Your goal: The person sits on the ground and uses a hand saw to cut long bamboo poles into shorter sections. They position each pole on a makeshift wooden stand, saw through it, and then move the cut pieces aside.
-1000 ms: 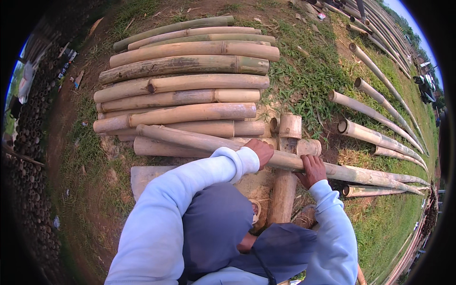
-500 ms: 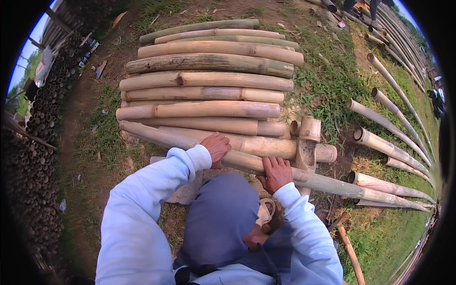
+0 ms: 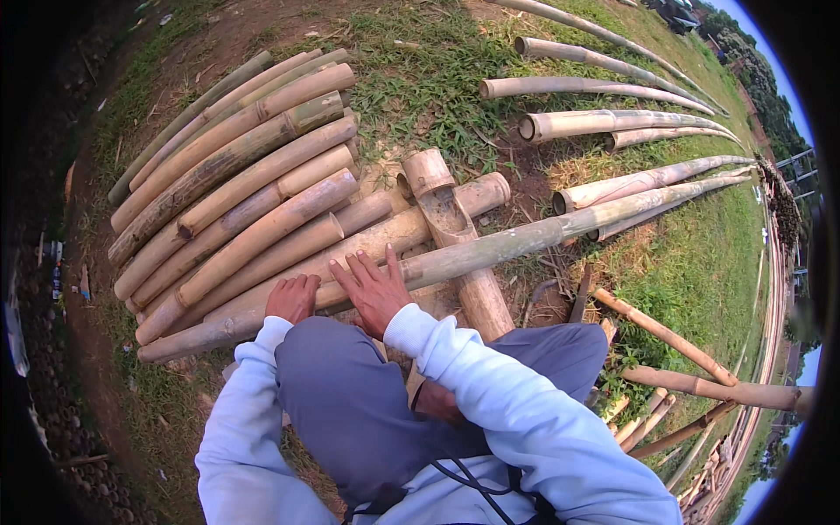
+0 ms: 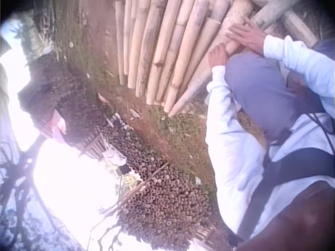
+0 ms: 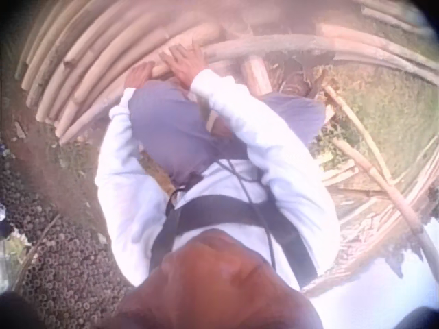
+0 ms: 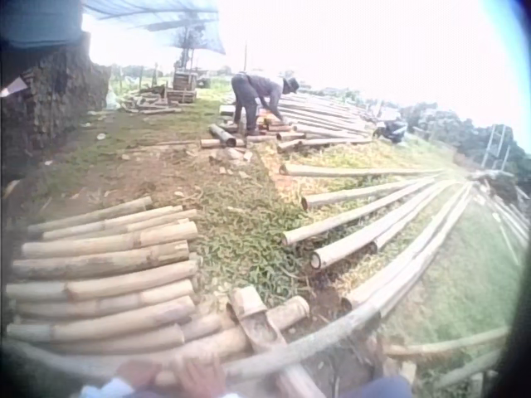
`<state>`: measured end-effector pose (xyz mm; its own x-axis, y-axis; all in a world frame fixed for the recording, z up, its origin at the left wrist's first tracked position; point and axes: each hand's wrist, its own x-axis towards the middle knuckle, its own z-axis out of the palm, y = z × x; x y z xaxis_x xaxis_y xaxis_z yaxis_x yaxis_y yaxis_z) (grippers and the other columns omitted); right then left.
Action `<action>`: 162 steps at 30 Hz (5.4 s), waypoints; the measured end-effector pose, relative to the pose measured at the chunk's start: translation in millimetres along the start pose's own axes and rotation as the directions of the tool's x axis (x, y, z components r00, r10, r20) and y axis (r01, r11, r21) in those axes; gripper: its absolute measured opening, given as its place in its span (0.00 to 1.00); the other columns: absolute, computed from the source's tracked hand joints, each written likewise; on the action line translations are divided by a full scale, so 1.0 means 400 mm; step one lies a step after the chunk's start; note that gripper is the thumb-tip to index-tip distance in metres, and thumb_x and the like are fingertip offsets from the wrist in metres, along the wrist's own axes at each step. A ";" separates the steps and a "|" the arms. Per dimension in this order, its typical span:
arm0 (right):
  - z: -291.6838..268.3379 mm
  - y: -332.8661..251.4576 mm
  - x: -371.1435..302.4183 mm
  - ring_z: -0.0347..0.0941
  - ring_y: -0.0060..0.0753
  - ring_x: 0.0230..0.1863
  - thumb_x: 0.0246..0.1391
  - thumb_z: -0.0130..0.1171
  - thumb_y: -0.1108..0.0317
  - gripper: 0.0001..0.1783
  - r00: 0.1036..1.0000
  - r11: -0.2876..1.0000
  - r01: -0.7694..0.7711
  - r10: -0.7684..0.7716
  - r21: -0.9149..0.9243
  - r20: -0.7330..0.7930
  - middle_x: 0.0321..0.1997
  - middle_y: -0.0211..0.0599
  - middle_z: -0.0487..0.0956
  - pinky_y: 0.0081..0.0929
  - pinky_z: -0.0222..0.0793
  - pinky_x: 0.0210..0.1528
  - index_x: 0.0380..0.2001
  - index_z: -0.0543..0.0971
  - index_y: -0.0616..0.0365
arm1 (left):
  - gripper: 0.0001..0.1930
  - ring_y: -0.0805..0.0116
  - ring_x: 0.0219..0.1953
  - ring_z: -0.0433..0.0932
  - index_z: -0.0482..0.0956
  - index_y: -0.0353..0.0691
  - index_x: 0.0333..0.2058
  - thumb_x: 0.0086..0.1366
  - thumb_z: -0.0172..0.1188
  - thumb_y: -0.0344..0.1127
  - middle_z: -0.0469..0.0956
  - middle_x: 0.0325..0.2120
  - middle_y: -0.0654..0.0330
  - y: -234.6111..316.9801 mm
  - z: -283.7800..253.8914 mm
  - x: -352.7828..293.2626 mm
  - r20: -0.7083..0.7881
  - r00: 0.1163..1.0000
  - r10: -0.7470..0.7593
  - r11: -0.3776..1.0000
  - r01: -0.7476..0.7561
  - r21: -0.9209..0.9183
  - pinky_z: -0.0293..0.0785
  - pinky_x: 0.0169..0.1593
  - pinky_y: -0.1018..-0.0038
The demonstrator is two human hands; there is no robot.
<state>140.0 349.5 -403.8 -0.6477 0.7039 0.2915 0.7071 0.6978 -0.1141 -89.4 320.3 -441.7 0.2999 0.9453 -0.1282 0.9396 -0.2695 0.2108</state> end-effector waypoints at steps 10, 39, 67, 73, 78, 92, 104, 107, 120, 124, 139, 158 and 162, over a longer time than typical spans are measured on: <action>-0.500 0.408 -0.734 0.79 0.28 0.35 0.57 0.67 0.73 0.20 0.369 0.513 -0.732 0.852 0.448 -0.372 0.36 0.37 0.82 0.25 0.75 0.41 0.54 0.81 0.59 | 0.40 0.42 0.48 0.83 0.75 0.41 0.54 0.41 0.81 0.44 0.83 0.45 0.44 0.039 -0.103 0.010 0.194 0.964 -0.184 0.983 0.179 0.046 0.77 0.51 0.53; -0.177 0.054 -1.208 0.71 0.53 0.54 0.49 0.68 0.58 0.24 0.237 0.228 -0.962 0.971 0.152 0.043 0.47 0.46 0.75 0.45 0.70 0.55 0.46 0.76 0.59 | 0.31 0.43 0.50 0.82 0.75 0.49 0.57 0.53 0.73 0.42 0.84 0.43 0.44 0.114 -0.125 0.092 0.293 0.888 -0.355 0.928 0.297 0.225 0.76 0.52 0.52; -0.674 -0.037 -0.924 0.74 0.27 0.32 0.52 0.67 0.71 0.13 0.182 0.392 -0.682 0.908 0.617 -0.376 0.30 0.33 0.78 0.28 0.71 0.40 0.40 0.79 0.65 | 0.27 0.43 0.48 0.83 0.75 0.51 0.57 0.58 0.68 0.42 0.85 0.42 0.45 0.070 -0.092 0.054 0.147 0.982 -0.117 0.992 0.108 0.065 0.76 0.50 0.51; -0.649 0.019 -0.749 0.73 0.20 0.28 0.56 0.65 0.74 0.10 0.392 0.298 -0.470 0.914 0.831 -0.106 0.26 0.30 0.78 0.22 0.68 0.34 0.40 0.80 0.67 | 0.24 0.43 0.47 0.83 0.75 0.51 0.56 0.61 0.64 0.41 0.85 0.42 0.45 0.083 -0.093 0.045 0.168 0.976 -0.137 0.990 0.129 0.052 0.76 0.48 0.51; -0.556 0.022 -0.625 0.73 0.19 0.27 0.56 0.67 0.74 0.10 0.429 0.063 -0.425 0.892 0.903 0.140 0.25 0.28 0.78 0.22 0.69 0.32 0.40 0.81 0.66 | 0.24 0.45 0.45 0.84 0.75 0.44 0.53 0.60 0.65 0.44 0.85 0.41 0.46 0.045 -0.068 0.033 0.166 0.981 -0.098 0.993 0.087 0.075 0.78 0.44 0.53; -0.515 0.061 -0.588 0.72 0.17 0.28 0.55 0.68 0.73 0.09 0.456 0.135 -0.443 0.885 0.886 0.093 0.25 0.27 0.77 0.23 0.68 0.32 0.37 0.80 0.64 | 0.37 0.46 0.50 0.83 0.75 0.40 0.55 0.48 0.76 0.51 0.83 0.47 0.45 0.125 -0.118 0.091 0.334 0.923 -0.191 0.982 0.179 0.066 0.77 0.53 0.54; -0.420 -0.011 -0.563 0.72 0.18 0.28 0.56 0.69 0.74 0.11 0.500 0.103 -0.528 0.840 0.843 0.211 0.28 0.30 0.79 0.20 0.69 0.33 0.40 0.80 0.65 | 0.37 0.43 0.47 0.83 0.75 0.38 0.53 0.46 0.76 0.50 0.84 0.43 0.44 0.172 -0.117 0.153 0.331 0.935 -0.129 0.991 0.128 0.025 0.78 0.52 0.52; -0.412 -0.016 -0.560 0.75 0.24 0.25 0.54 0.70 0.73 0.10 0.563 0.204 -0.535 0.810 0.820 0.166 0.26 0.35 0.80 0.24 0.70 0.30 0.37 0.79 0.64 | 0.38 0.44 0.47 0.83 0.74 0.39 0.55 0.46 0.76 0.50 0.84 0.43 0.44 0.163 -0.116 0.150 0.326 0.935 -0.138 0.990 0.140 0.017 0.77 0.52 0.51; -0.403 -0.006 -0.531 0.81 0.39 0.24 0.54 0.70 0.68 0.12 0.665 0.291 -0.552 0.720 0.782 0.201 0.24 0.43 0.80 0.33 0.73 0.30 0.40 0.82 0.61 | 0.40 0.45 0.48 0.83 0.75 0.37 0.55 0.48 0.76 0.53 0.84 0.43 0.44 0.158 -0.115 0.152 0.361 0.924 -0.125 0.992 0.123 0.030 0.78 0.52 0.54; -0.437 -0.063 -0.614 0.84 0.40 0.26 0.54 0.71 0.69 0.10 0.688 0.259 -0.496 0.700 0.829 0.193 0.27 0.42 0.83 0.32 0.76 0.30 0.38 0.83 0.59 | 0.38 0.46 0.46 0.84 0.76 0.35 0.53 0.48 0.76 0.53 0.85 0.41 0.45 0.152 -0.115 0.136 0.351 0.928 -0.123 0.992 0.116 0.040 0.79 0.51 0.55; -0.527 -0.074 -0.643 0.84 0.33 0.41 0.58 0.66 0.68 0.16 0.589 0.085 -0.644 0.689 0.760 0.422 0.38 0.45 0.86 0.34 0.78 0.45 0.48 0.83 0.63 | 0.37 0.46 0.45 0.84 0.77 0.36 0.52 0.47 0.76 0.53 0.85 0.41 0.45 0.154 -0.090 0.159 0.348 0.932 -0.100 0.995 0.097 0.026 0.80 0.50 0.55; -0.437 0.010 -0.571 0.83 0.27 0.37 0.56 0.66 0.72 0.15 0.619 0.139 -0.586 0.713 0.799 0.330 0.35 0.39 0.87 0.28 0.77 0.43 0.47 0.84 0.62 | 0.37 0.46 0.47 0.84 0.76 0.36 0.50 0.48 0.78 0.54 0.84 0.43 0.45 0.171 -0.108 0.164 0.346 0.930 -0.120 0.993 0.110 0.050 0.80 0.50 0.56; -0.284 0.119 -0.413 0.75 0.24 0.27 0.56 0.67 0.69 0.10 0.629 0.159 -0.577 0.712 0.801 0.311 0.26 0.43 0.82 0.28 0.72 0.32 0.39 0.84 0.63 | 0.40 0.45 0.45 0.84 0.75 0.37 0.55 0.46 0.77 0.52 0.85 0.40 0.45 0.150 -0.100 0.194 0.360 0.921 -0.150 0.989 0.146 0.039 0.79 0.49 0.53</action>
<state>313.1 251.3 -349.5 0.0078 0.9811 -0.1933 0.2588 -0.1887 -0.9473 -16.5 384.8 -400.1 0.1947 0.8447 -0.4985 0.9790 -0.1361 0.1518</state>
